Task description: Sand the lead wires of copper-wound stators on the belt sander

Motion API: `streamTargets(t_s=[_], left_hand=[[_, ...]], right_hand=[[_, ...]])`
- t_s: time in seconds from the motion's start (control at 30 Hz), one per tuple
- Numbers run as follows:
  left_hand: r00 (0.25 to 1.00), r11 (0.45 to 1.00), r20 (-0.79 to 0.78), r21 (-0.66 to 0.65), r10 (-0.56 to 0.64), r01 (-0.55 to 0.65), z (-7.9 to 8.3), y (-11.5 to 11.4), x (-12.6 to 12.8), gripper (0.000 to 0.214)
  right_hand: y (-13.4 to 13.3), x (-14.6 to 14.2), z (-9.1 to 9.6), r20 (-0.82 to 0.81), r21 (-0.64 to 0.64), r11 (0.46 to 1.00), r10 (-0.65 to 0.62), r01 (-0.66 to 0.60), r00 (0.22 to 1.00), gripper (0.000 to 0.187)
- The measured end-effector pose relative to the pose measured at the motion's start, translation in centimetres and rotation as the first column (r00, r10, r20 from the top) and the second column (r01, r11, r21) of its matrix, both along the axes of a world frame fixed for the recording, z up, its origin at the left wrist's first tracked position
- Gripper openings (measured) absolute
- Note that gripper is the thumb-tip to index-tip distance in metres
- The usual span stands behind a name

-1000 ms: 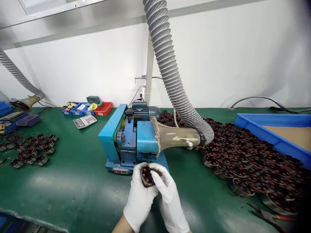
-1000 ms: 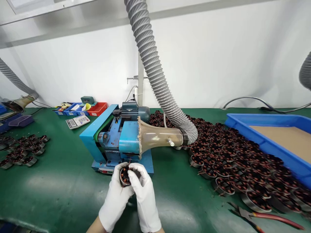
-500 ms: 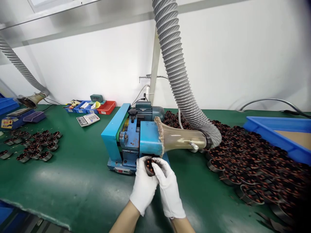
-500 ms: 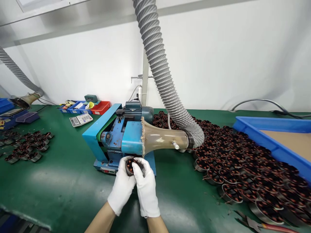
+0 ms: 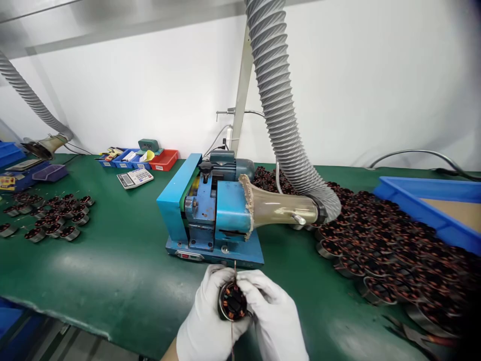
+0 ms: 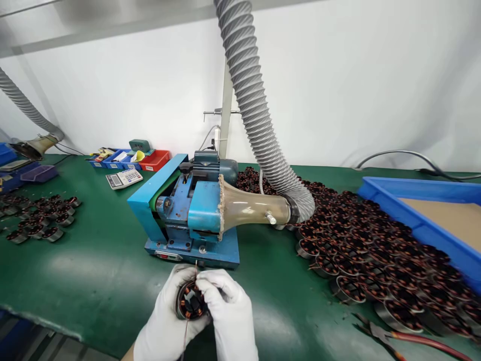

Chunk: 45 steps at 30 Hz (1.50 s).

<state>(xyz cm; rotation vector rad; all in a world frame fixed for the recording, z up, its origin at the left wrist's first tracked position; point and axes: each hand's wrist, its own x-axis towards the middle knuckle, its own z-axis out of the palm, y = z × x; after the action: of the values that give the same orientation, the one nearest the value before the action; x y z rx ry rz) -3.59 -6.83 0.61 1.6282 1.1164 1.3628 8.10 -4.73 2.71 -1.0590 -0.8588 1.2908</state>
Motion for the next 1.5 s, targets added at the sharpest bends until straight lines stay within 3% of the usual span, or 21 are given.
streamTargets(t_s=[0.13, 0.2, 0.27, 0.33, 0.4, 0.53, 0.77, 1.27, 1.4, 1.5], left_hand=[[0.988, 0.974, -0.062, 0.190, 0.141, -0.127, -0.5, -0.5, 0.3, 0.055], [0.978, 0.962, -0.045, 0.195, 0.203, -0.190, -0.5, -0.5, 0.5, 0.052], [0.970, 0.967, -0.032, 0.090, 0.241, -0.238, -0.3, -0.3, 0.8, 0.052], [0.968, 0.965, 0.016, -0.079, 0.251, -0.249, 0.0, 0.2, 1.3, 0.054], [0.954, 0.940, 0.105, -0.234, 0.279, -0.249, 0.1, 1.0, 2.0, 0.053], [0.875, 0.859, 0.242, -0.418, 0.419, -0.295, -0.2, 3.4, 3.7, 0.040], [0.820, 0.854, 0.330, -0.408, 0.468, -0.323, -0.1, 6.6, 5.1, 0.031], [0.811, 0.859, 0.369, -0.422, 0.455, -0.290, 0.9, 7.5, 5.4, 0.034], [0.826, 0.867, 0.380, -0.440, 0.416, -0.234, 0.5, 5.4, 4.4, 0.039], [0.843, 0.887, 0.452, -0.458, 0.292, -0.062, 0.2, 2.4, 2.1, 0.054]], right_hand=[[1.6, 0.8, 1.0, -0.335, -0.131, 0.990, -0.001, -0.046, 0.942, 0.021], [2.4, 1.4, 1.0, -0.412, -0.107, 0.993, -0.084, 0.043, 0.908, 0.023], [2.6, 1.6, 0.6, -0.338, -0.060, 0.989, -0.145, 0.132, 0.930, 0.020], [2.2, 1.3, 0.2, -0.133, 0.006, 0.997, -0.071, 0.073, 0.989, 0.016], [1.7, 0.6, -0.2, 0.065, 0.064, 0.997, 0.037, -0.041, 0.997, 0.016], [2.6, -0.7, -0.6, 0.200, 0.081, 0.995, 0.044, -0.061, 0.979, 0.018], [5.8, -0.6, -1.3, 0.230, 0.032, 0.999, -0.013, 0.005, 0.973, 0.025], [6.2, -0.5, -1.3, 0.186, 0.076, 0.996, -0.068, 0.054, 0.980, 0.026], [3.9, -0.6, -1.4, 0.252, 0.080, 0.995, -0.084, 0.066, 0.964, 0.024], [0.8, -0.7, -2.3, 0.388, 0.190, 0.981, -0.102, 0.029, 0.916, 0.020]])
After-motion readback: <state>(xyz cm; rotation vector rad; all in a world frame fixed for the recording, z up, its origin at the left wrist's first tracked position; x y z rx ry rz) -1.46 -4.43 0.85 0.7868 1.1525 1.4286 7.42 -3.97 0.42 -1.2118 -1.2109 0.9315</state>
